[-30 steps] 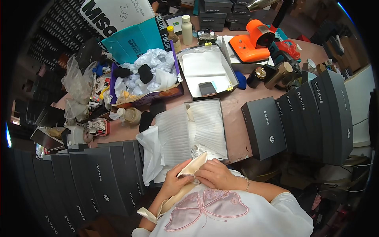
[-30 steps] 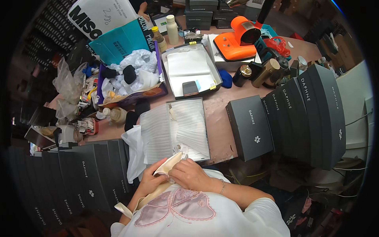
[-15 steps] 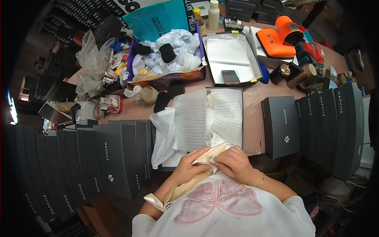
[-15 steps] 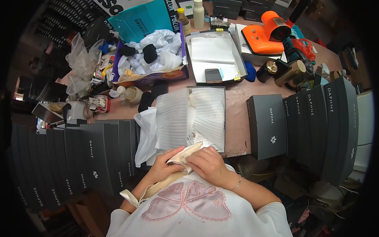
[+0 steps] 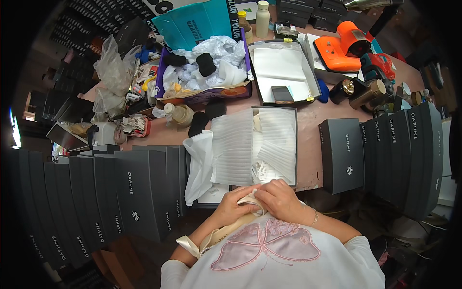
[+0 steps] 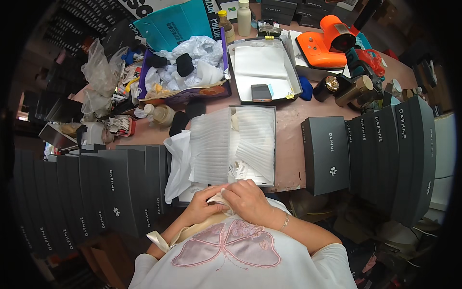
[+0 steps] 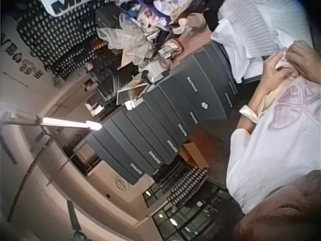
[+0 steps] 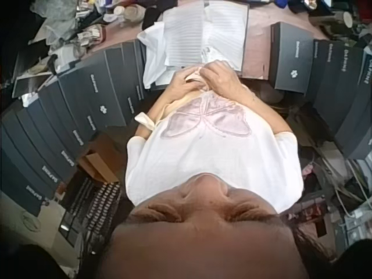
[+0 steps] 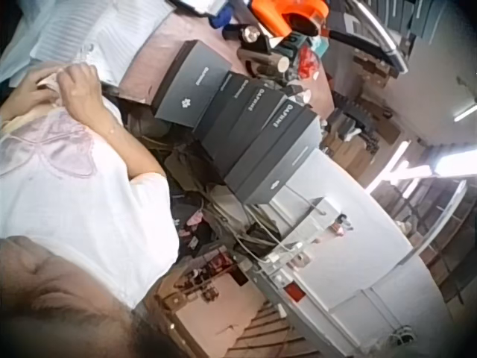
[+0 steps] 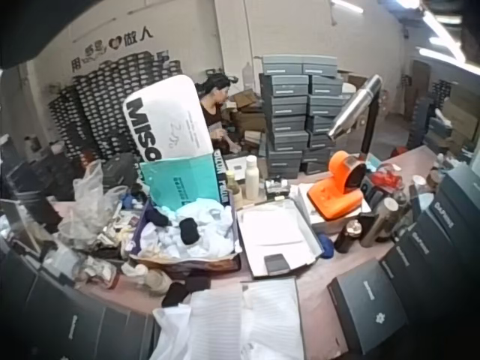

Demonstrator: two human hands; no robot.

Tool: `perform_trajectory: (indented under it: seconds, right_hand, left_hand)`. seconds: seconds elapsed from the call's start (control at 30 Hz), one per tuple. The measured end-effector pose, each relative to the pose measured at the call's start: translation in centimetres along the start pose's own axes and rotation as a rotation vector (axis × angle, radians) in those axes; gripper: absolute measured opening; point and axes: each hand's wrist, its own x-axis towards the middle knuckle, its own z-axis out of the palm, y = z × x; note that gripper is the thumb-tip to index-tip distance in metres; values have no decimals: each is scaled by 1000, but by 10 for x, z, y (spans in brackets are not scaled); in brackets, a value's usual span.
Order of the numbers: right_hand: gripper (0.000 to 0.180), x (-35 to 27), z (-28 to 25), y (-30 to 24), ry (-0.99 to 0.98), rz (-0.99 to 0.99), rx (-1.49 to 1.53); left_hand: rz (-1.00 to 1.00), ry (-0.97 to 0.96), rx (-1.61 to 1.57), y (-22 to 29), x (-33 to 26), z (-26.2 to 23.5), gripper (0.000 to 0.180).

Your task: Inspecting, cleaning, and packing high-heeled shoes into boxes.

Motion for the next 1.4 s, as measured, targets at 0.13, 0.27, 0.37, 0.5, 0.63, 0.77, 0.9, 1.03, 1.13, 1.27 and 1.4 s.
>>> perform_trajectory:
  seconds: [0.13, 0.27, 0.37, 0.5, 0.63, 0.77, 0.9, 1.03, 1.13, 1.27, 1.4]
  right_hand:
    - [19, -14, -6, 2, -43, -31, 25]
    - [19, -9, -1, 2, -20, -39, 32]
    - [17, -18, -4, 1, -62, -40, 39]
    - [17, -1, -5, 1, 44, -47, 42]
    - [17, -17, 2, 5, -22, -44, 2]
    - [16, -5, -8, 1, -17, -43, -22]
    - [15, -14, -6, 1, -85, -44, -61]
    - [14, -13, -13, 1, -106, -30, -47]
    - [14, -1, -10, 2, -62, -43, -55]
    - [14, -12, -11, 1, -132, -57, -61]
    - [14, 2, -6, 2, -72, 6, -60]
  left_hand:
    - [-59, 50, -24, 0, -5, 2, 62]
    - [-3, 18, 38, 4, -1, 2, 62]
    - [-17, 49, 25, 2, -4, 0, 63]
    - [-89, 32, -105, 8, 0, 2, 63]
    - [26, 17, 74, -2, -5, 3, 63]
    - [-124, 17, -92, 5, -3, 3, 63]
    - [-51, 19, -65, 3, -3, 5, 63]
    - [-107, 26, -82, 3, -2, 4, 64]
    - [-91, 29, -75, 5, 0, 4, 64]
    - [-29, 37, 6, -2, -6, 5, 65]
    - [-47, 9, -35, 1, -3, 6, 64]
